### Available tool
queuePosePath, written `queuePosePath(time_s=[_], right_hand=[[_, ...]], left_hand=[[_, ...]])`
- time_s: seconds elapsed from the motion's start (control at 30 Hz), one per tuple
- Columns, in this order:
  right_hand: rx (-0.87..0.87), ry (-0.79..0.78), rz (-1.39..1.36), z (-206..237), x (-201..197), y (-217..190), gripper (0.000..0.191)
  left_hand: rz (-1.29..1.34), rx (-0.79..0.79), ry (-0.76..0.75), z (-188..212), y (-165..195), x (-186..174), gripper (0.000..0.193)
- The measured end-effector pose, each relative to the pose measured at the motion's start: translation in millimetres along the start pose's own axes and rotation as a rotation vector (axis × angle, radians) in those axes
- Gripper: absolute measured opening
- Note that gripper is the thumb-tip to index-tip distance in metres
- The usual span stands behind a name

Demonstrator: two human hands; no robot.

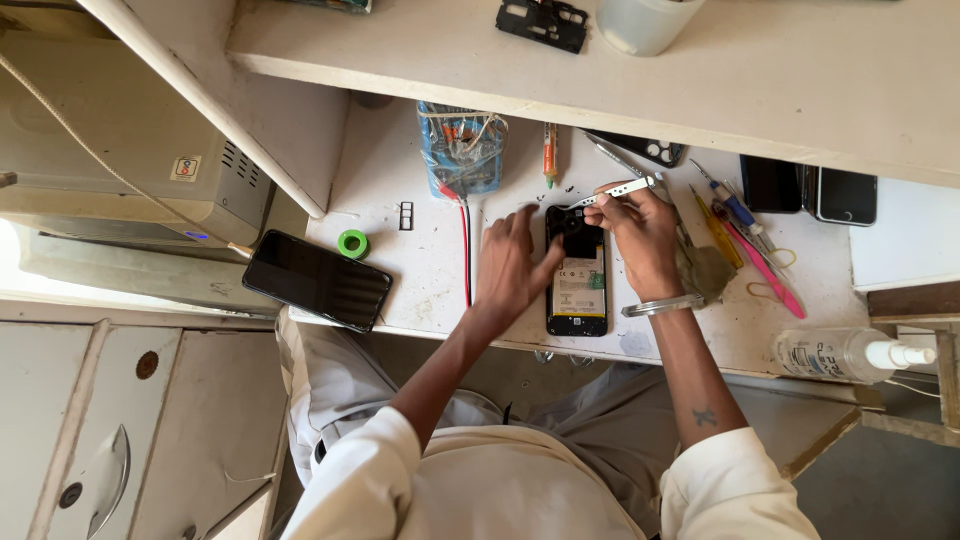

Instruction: The person sits at a repair bench working on a disassembled smartphone. They wipe a small component with a cloth, peel the old battery out of the phone body, position a new battery inside, and use tweezers and a screwdriver to work on the phone's internal parts and camera area.

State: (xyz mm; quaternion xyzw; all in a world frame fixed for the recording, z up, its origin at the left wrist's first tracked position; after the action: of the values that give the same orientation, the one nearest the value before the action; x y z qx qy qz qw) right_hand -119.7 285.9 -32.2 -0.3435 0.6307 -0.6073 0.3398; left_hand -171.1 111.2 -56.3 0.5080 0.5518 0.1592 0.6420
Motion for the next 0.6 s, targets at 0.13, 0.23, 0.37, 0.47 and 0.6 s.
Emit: queuePosePath(time_s=[0.13,0.23,0.37,0.47,0.6], right_hand=[[0.052,-0.019,-0.054,0,-6,-1,0.012],[0.097,-0.099,-0.138,-1,-8,-3,0.012],[0.119,-0.110,-0.206,-3,-9,-2,0.012],[0.113,-0.111,-0.219,-4,-9,-4,0.011],[0.140,-0.105,-0.203,-5,-8,-6,0.011]], left_hand=[[-0.047,-0.068,-0.079,-17,3,2,0.056],[-0.022,-0.031,-0.040,-17,2,-3,0.051],[-0.015,0.013,0.005,-15,4,-5,0.045],[-0.050,0.035,0.010,-14,6,-6,0.042],[-0.061,0.010,0.006,-14,9,-5,0.042]])
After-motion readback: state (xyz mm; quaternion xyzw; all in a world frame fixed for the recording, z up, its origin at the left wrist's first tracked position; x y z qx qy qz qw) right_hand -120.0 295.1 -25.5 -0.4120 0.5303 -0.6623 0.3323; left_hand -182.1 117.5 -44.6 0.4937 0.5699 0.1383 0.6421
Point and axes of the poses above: each hand's wrist, its own z-axis away from the middle knuckle, its own x-axis out of the palm, y = z × x, the point moved 3 cm from there along -z, towards the middle knuckle, and after that the axes turned 4 degrees about -x, right-handed, at the moved point
